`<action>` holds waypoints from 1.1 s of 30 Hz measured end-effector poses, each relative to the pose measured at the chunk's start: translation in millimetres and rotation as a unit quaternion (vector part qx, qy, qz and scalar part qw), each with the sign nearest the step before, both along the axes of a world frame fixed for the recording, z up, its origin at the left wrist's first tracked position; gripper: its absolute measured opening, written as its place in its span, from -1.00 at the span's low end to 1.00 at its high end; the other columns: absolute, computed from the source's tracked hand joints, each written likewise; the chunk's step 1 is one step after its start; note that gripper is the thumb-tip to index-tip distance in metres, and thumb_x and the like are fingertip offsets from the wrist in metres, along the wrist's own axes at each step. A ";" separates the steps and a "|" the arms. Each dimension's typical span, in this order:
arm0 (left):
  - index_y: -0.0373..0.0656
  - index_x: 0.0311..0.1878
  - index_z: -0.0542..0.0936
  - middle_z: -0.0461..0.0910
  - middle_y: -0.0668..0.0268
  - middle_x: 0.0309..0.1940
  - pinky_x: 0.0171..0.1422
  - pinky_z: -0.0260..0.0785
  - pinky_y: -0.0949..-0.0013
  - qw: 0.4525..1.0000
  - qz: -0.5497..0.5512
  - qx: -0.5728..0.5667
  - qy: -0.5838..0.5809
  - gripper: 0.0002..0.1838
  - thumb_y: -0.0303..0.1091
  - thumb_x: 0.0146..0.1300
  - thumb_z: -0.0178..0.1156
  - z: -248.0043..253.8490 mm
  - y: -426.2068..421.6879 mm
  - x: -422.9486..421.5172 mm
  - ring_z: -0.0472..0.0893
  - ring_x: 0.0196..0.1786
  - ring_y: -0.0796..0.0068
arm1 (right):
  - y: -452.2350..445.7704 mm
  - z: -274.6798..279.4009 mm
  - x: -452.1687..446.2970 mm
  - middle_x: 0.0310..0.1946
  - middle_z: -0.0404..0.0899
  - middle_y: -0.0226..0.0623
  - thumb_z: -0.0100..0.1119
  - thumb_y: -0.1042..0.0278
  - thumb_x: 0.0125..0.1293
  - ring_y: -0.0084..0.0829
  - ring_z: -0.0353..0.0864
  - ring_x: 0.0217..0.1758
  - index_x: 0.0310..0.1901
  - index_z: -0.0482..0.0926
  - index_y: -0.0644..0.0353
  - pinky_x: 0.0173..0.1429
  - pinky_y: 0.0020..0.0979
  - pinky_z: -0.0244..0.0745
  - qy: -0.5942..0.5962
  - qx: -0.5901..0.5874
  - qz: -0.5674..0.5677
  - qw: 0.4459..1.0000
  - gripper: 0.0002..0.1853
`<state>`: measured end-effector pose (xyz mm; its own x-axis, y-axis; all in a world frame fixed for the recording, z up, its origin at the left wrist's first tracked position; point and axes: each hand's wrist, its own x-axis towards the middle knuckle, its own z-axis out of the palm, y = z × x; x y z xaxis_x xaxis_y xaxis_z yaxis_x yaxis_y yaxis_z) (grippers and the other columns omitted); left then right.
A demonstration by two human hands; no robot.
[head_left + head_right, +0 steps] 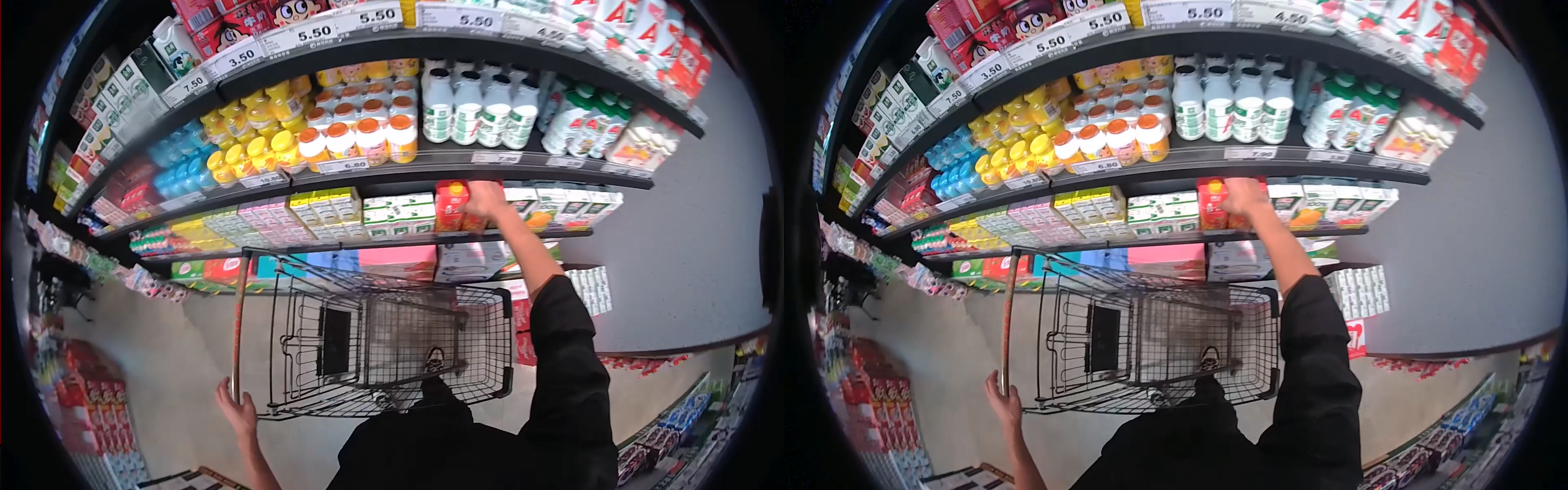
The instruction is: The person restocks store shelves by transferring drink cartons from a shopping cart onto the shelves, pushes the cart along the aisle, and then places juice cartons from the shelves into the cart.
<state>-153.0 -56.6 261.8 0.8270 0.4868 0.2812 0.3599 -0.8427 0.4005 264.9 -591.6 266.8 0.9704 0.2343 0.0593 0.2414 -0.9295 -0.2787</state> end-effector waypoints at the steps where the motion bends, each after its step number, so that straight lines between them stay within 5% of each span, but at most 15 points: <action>1: -0.26 0.10 0.36 0.36 0.06 0.00 0.23 0.19 0.11 1.000 0.004 -0.027 0.009 -0.44 -0.64 -0.10 0.12 1.3 -8.3 -3.5 0.36 0.12 0.02 | -0.8 1.1 6.8 -0.03 0.52 -0.02 0.29 0.18 -0.07 -0.08 0.48 0.08 -0.08 0.51 0.21 0.11 -0.16 0.42 0.061 -0.020 0.013 0.998 -0.52; 8: -0.20 0.07 0.38 0.37 0.13 -0.03 0.10 0.26 0.18 0.996 0.026 -0.066 0.053 -0.46 -0.64 -0.10 0.11 -2.2 -48.8 -21.4 0.40 0.02 0.16 | 25.0 13.3 13.1 -0.07 0.55 -0.02 0.26 0.13 -0.07 -0.13 0.52 0.04 -0.11 0.55 0.15 0.06 -0.23 0.42 0.192 -0.060 -0.023 0.979 -0.55; 10: -0.20 0.06 0.40 0.36 0.17 -0.03 0.10 0.26 0.19 0.993 0.030 -0.106 0.051 -0.47 -0.64 -0.11 0.10 -7.4 -51.9 -25.6 0.40 0.01 0.18 | 23.7 9.5 1.0 -0.09 0.56 -0.05 0.26 0.19 -0.09 -0.16 0.52 0.03 -0.16 0.56 0.21 0.15 -0.28 0.35 0.140 -0.061 0.012 0.988 -0.58; 14: -0.16 0.05 0.41 0.34 0.25 -0.03 0.06 0.31 0.30 0.982 0.056 -0.178 0.019 -0.48 -0.65 -0.08 0.12 -16.2 -59.7 -29.9 0.41 0.00 0.34 | 13.3 -17.3 -48.0 -0.21 0.50 -0.15 0.33 0.35 -0.32 -0.22 0.38 0.10 -0.09 0.49 0.34 0.34 0.03 0.03 -0.273 -0.034 0.126 0.953 -0.40; 18: -0.19 0.03 0.42 0.40 0.23 -0.05 0.01 0.34 0.31 0.973 0.037 -0.227 0.004 -0.51 -0.68 -0.06 0.10 -21.7 -73.7 -24.8 0.45 -0.06 0.37 | 22.2 40.7 -120.1 -0.20 0.47 -0.19 0.36 0.37 -0.39 -0.15 0.36 0.06 -0.10 0.49 0.30 0.35 0.11 -0.03 -0.244 0.038 0.088 0.965 -0.37; 20: -0.21 0.06 0.42 0.47 0.24 -0.06 0.07 0.36 0.35 0.934 0.031 -0.357 0.015 -0.52 -0.68 -0.02 0.12 -41.1 -79.5 -17.8 0.51 -0.06 0.40 | 26.9 69.5 -155.3 -0.22 0.47 -0.19 0.38 0.39 -0.41 -0.14 0.37 0.04 -0.13 0.50 0.29 0.32 0.05 0.05 -0.254 0.088 0.092 0.959 -0.38; 25: -0.27 0.16 0.39 0.51 0.19 0.01 0.25 0.27 0.36 0.890 -0.233 -0.393 0.016 -0.40 -0.62 -0.04 0.27 -7.4 -163.0 49.1 0.49 0.12 0.37 | 45.0 125.1 -228.5 -0.24 0.48 -0.20 0.58 0.31 -0.49 -0.16 0.42 -0.08 -0.17 0.52 0.28 0.04 -0.25 0.34 -0.235 0.223 0.142 0.935 -0.32; 27: -0.25 0.26 0.29 0.40 0.15 0.17 0.37 0.12 0.31 0.833 -0.329 -0.446 -0.001 -0.27 -0.55 -0.05 0.34 13.5 -193.1 74.2 0.35 0.27 0.33 | 57.7 127.1 -255.3 -0.23 0.49 -0.20 0.59 0.29 -0.46 -0.17 0.43 -0.07 -0.17 0.52 0.28 0.05 -0.26 0.35 -0.163 0.285 0.143 0.934 -0.32; 30: -0.23 0.36 0.10 0.14 0.11 0.34 0.45 -0.04 0.23 0.741 -0.433 -0.507 0.078 0.04 -0.43 -0.22 0.48 32.9 -226.1 95.0 0.14 0.40 0.31 | 76.8 116.2 -287.4 -0.20 0.50 -0.17 0.61 0.24 -0.41 -0.23 0.48 -0.06 -0.16 0.53 0.30 0.04 -0.29 0.40 -0.106 0.363 0.131 0.916 -0.32; 32: -0.24 0.34 0.13 0.26 0.14 0.26 0.41 0.06 0.23 0.662 -0.470 -0.539 0.225 0.04 -0.46 -0.27 0.50 41.7 -236.1 91.9 0.24 0.34 0.34 | 85.7 103.0 -302.3 -0.19 0.50 -0.15 0.60 0.21 -0.38 -0.23 0.53 -0.08 -0.16 0.54 0.31 0.02 -0.31 0.44 -0.036 0.428 0.111 0.896 -0.34; 33: -0.24 0.34 0.13 0.26 0.14 0.26 0.41 0.06 0.23 0.655 -0.472 -0.541 0.234 0.04 -0.46 -0.27 0.50 30.4 -236.4 86.9 0.24 0.34 0.34 | 91.1 91.3 -307.9 -0.18 0.52 -0.18 0.62 0.25 -0.42 -0.38 0.51 -0.09 -0.15 0.54 0.38 0.01 -0.41 0.44 -0.029 0.433 0.086 0.897 -0.30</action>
<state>-66.1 -293.0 292.1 0.7760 -0.5987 -0.1983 0.1798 -0.0913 0.9795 -43.0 -500.5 358.1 0.9137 0.2223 0.3402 0.3979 -0.3191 -0.8601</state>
